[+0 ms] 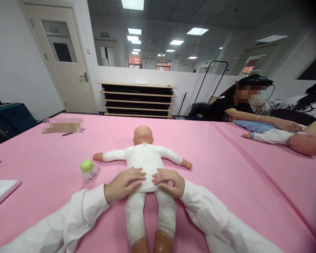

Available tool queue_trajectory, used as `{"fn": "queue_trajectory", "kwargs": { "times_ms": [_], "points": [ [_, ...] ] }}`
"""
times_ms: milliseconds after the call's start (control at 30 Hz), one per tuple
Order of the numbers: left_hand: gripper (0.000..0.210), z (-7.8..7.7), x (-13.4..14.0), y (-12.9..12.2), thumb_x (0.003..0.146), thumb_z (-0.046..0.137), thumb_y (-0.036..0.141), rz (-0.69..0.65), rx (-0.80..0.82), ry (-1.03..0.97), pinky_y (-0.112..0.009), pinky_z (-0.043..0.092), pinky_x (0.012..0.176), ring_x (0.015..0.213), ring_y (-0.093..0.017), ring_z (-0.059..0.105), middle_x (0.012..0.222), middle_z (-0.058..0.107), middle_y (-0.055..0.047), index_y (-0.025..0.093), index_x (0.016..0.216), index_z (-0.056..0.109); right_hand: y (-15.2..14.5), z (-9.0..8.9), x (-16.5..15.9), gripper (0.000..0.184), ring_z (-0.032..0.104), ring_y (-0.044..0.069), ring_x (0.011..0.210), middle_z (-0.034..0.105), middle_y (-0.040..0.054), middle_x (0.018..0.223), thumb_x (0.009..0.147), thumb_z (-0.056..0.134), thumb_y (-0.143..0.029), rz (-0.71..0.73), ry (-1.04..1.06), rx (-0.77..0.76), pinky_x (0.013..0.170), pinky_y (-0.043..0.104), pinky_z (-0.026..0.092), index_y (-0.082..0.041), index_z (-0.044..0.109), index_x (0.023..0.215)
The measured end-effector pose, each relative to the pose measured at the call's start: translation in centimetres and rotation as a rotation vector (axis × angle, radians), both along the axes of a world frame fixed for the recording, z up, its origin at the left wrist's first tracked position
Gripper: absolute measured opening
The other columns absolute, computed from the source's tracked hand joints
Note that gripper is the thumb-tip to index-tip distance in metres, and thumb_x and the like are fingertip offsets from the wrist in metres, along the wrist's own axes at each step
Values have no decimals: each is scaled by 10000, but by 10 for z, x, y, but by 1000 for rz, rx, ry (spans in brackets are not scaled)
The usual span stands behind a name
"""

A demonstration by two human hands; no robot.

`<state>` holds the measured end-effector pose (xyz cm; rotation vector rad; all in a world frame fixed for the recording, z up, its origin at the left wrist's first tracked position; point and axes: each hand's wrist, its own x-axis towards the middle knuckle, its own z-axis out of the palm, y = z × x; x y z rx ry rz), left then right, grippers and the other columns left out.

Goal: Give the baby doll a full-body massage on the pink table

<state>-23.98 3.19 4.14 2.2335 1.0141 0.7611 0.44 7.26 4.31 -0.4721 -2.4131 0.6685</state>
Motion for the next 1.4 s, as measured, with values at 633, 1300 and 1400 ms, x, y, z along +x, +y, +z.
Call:
{"fn": "queue_trajectory", "kwargs": {
  "times_ms": [633,1300,1400],
  "points": [
    [364,0,27,44,895,347,323,403,335,324,-415,329,1017,1207,-214,439,1230,563,-60,180,1162,550,40,-3,-48,429,380,215,1260,475,55,1316,902,324,-384,-413,-340,62,1073,493,240,-190,488,1248],
    [408,-25,19,17,834,419,140,301,499,338,-407,440,942,1165,-222,496,1244,549,-86,194,1232,489,23,-19,-38,372,438,208,1218,512,98,1275,855,461,-212,-317,-300,227,1025,472,334,-175,485,1224],
    [408,-29,17,30,815,429,110,322,451,323,-405,423,959,1180,-223,482,1238,557,-82,177,1208,520,35,-25,-46,366,439,218,1217,532,100,1252,818,500,-154,-369,-277,183,1044,497,293,-164,521,1183]
  ]
}}
